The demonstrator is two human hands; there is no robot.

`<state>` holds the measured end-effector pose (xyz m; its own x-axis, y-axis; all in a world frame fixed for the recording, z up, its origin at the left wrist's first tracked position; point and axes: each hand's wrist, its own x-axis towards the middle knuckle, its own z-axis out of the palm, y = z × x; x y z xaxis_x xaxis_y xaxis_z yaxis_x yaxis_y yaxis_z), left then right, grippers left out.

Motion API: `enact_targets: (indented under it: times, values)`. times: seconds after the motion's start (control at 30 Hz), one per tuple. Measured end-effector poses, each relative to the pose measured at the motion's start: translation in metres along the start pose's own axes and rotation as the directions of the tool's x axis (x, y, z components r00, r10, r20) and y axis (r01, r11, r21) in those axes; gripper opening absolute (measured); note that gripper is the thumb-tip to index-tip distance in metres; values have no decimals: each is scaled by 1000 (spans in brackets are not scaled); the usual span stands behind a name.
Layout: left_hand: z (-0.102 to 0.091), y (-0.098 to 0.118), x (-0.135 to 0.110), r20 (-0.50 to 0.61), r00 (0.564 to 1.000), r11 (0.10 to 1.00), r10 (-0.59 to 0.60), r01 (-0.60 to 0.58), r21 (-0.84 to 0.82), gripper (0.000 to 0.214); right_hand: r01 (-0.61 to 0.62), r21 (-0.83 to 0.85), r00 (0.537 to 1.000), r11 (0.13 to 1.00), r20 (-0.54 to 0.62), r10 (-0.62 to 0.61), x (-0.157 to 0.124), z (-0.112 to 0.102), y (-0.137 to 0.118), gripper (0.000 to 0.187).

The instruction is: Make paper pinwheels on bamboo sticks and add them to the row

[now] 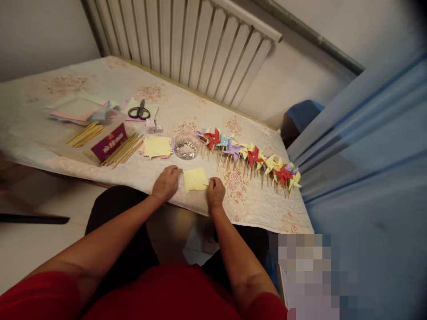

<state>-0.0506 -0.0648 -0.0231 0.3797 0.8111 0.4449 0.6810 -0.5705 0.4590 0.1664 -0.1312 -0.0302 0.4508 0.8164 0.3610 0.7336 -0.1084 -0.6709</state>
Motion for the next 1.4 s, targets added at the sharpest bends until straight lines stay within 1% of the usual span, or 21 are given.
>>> enact_targets:
  times: [0.1, 0.2, 0.27, 0.33, 0.5, 0.63, 1.0, 1.2, 1.4]
  values:
    - [2, -1, -4, 30, 989, 984, 144, -146, 102, 46, 5, 32, 1000, 999, -20, -4, 0, 1, 2, 24]
    - [2, -2, -5, 120, 955, 943, 270, -287, 170, 46, 14, 52, 999, 999, -33, -12, 0, 2, 3, 24]
    - [1, -2, -5, 175, 933, 917, 313, -345, 201, 44, 28, 60, 999, 998, -33, -26, 0, 2, 3, 24]
    - [0, -1, -5, 215, 922, 903, 322, -368, 224, 42, 39, 63, 999, 997, -26, -37, 0, 2, 3, 24]
    - [-5, 4, -3, 279, 913, 894, 297, -368, 255, 36, 55, 73, 998, 996, -15, -54, -1, 2, 4, 24]
    - [-5, 5, -3, 305, 910, 885, 280, -368, 286, 31, 64, 88, 998, 994, -30, -61, -2, 3, 5, 23]
    - [-8, 9, -3, 283, 923, 870, 260, -351, 346, 23, 65, 111, 998, 992, -30, -62, -4, 3, 5, 23]
    - [-8, 10, -5, 257, 939, 876, 229, -314, 365, 22, 33, 124, 999, 992, -27, -30, -4, 3, 6, 22]
    - [-9, 10, -6, 247, 944, 881, 219, -300, 366, 21, 8, 137, 999, 991, -35, -4, -5, 6, 7, 22]
